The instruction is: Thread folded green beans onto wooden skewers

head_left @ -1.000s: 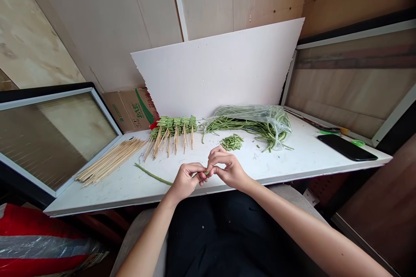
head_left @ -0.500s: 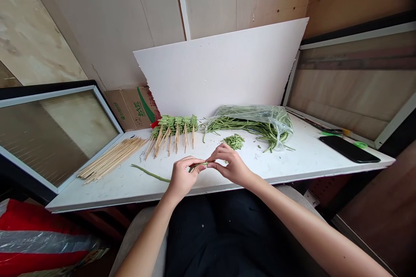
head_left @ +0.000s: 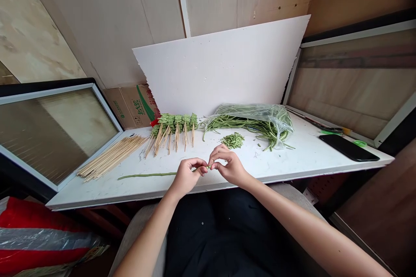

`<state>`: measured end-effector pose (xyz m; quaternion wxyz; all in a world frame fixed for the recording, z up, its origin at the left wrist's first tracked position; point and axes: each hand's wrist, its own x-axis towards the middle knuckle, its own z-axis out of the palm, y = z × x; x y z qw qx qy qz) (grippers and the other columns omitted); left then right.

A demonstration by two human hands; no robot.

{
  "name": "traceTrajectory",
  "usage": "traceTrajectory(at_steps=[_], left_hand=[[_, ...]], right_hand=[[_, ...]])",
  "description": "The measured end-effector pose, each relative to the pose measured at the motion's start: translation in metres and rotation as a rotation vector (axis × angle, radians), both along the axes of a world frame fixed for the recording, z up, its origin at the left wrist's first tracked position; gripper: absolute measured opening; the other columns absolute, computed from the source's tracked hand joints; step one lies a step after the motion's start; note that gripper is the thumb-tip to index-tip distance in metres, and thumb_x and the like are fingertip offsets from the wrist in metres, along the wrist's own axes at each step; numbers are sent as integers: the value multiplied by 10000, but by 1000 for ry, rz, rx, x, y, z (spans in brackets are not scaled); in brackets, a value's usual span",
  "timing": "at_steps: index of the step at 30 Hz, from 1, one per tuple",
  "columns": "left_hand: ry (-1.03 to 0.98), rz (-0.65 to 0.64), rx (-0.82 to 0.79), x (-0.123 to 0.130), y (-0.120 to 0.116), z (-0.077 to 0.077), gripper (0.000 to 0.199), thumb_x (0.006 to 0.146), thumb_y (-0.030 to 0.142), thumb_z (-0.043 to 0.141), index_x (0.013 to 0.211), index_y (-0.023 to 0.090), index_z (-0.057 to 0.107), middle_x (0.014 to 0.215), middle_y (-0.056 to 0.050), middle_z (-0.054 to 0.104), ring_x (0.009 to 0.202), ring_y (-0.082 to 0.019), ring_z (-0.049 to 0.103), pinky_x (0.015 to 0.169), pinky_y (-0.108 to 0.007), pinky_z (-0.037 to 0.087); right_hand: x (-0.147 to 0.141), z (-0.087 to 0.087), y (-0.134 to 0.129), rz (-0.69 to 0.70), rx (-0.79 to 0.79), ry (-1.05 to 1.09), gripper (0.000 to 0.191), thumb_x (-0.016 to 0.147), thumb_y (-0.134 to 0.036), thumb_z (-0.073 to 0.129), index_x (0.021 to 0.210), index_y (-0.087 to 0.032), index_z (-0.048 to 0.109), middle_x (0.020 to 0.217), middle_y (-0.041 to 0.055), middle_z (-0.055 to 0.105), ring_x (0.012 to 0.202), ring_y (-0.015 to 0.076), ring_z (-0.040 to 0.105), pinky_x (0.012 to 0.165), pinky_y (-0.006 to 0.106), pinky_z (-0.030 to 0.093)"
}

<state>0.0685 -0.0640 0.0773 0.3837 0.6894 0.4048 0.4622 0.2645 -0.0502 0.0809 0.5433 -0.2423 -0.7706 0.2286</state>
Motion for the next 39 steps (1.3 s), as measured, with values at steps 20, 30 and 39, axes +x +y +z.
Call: traceTrajectory(at_steps=[20,30,39], left_hand=[[-186,-45,-194,-10,17,-13,462,834,501,822,1058,102,760,924,-117,763,732,-148,680,748,-290,545],[-165,-63,-198,-10,21,-21,437,841,472,821,1071,103,770,948,-129,782,753,-165,703,788,-317,571],[-4,-57,-143,-7,22,-30,329,881,398,773,1101,153,793,1070,-130,789,934,-208,727,868,-326,573]], right_hand=[[87,-25,79,-352,-128,-516,226,897,-434,751,856,-221,816,859,80,754,860,251,627,808,373,477],[91,-43,87,-237,-363,-611,449,1029,-448,495,846,-175,801,790,114,764,708,228,667,710,335,506],[89,-31,81,-199,-363,-580,415,1049,-362,463,857,-170,777,890,123,780,811,242,704,774,354,527]])
